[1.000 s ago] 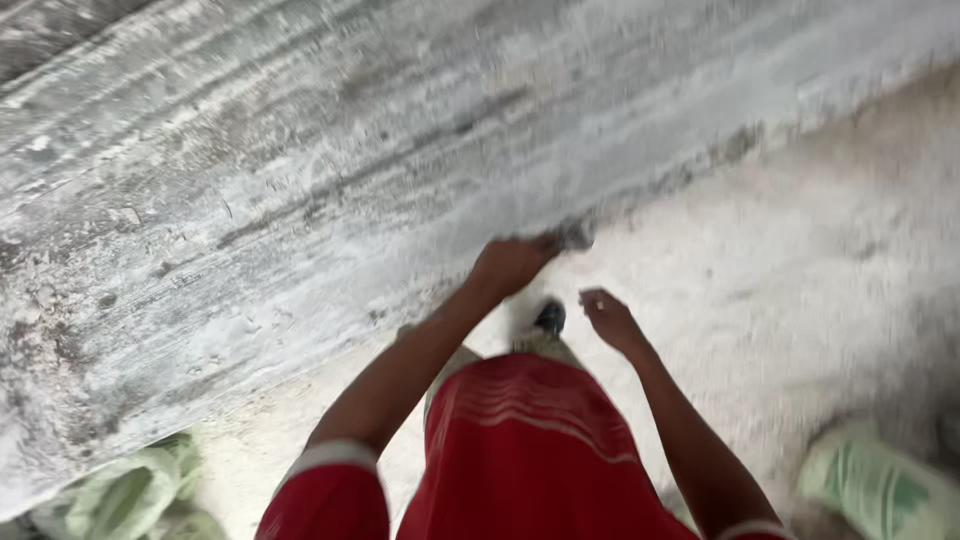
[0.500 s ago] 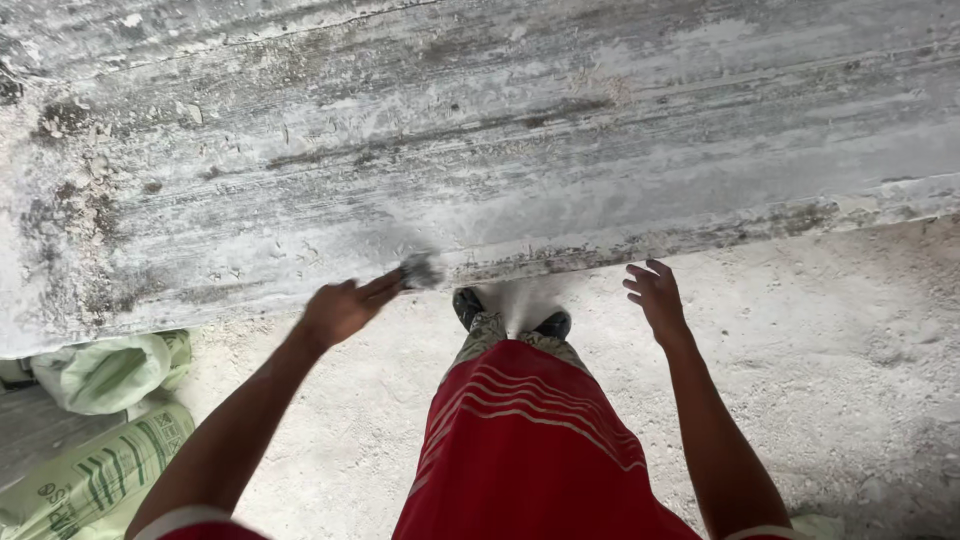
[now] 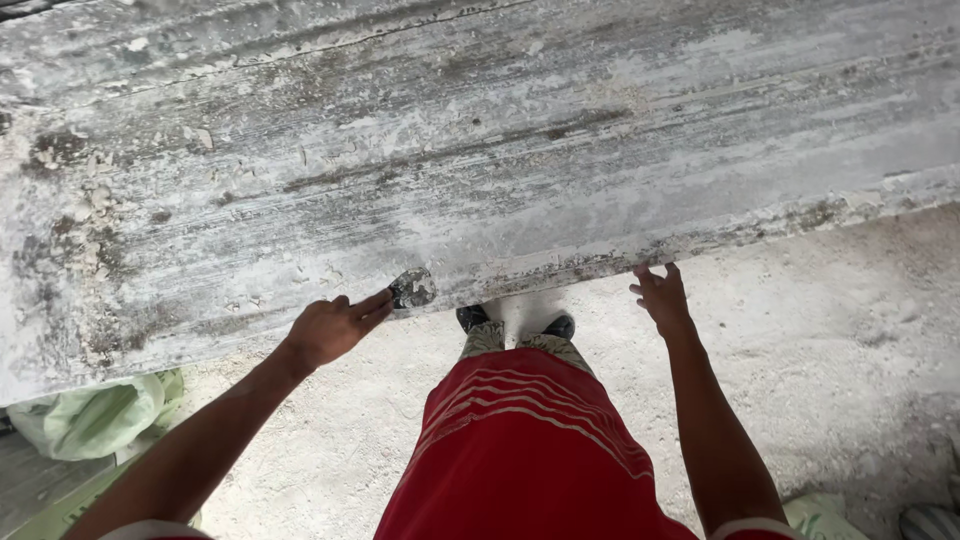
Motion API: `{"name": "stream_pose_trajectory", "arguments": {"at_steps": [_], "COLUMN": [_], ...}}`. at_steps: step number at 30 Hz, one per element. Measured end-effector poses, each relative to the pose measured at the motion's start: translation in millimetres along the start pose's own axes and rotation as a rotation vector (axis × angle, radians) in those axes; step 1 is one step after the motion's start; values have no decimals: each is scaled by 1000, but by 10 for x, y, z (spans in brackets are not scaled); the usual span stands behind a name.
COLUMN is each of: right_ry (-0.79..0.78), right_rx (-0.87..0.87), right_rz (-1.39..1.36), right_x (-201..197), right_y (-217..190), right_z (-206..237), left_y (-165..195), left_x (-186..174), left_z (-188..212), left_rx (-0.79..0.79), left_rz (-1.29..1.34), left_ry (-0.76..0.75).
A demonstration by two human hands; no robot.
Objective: The person sits at a workbench twisting thin wire strands into loops, then hangs the finished wire loops on decorative plaster panels suspended from the ceiling. They then stand and scrub the surface of a large plaster panel with a small sponge and wipe another panel with an orange sponge.
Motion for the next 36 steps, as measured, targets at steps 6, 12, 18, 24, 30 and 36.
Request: {"name": "stream_pose_trajectory", "arguments": {"at_steps": [6,12,18,24,30,36], "right_ry": [9,92,144,139,197,99], "right_rx": [80,42,11,42,-66,96], "right_rz": [-37,-7,-3,130,362,173], "right_x": [78,87,318,277,222,211], "right_y": [-18,-55,-102,-183,-338,-266], "right_z": [-53,53,164,193,185,263], "left_y": [-22,-68,287,444,365,818], "left_x": [141,129,-140,-343,-504,-1109], "left_z": [-47,221,-729,-1120,-1014,-2665], "left_rx": [13,43,80,81,104,9], "left_rz": [48,42,239,238,240,514], "left_ry": [82,72,254,328,259,348]}}
Point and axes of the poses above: each hand's wrist, its own z-axis away from the middle knuckle, its own x-axis out of the palm, y = z × x, the point moved 8 cm from there along -z, towards the middle knuckle, and after that the axes turned 9 degrees about x, right-handed, at the moved point
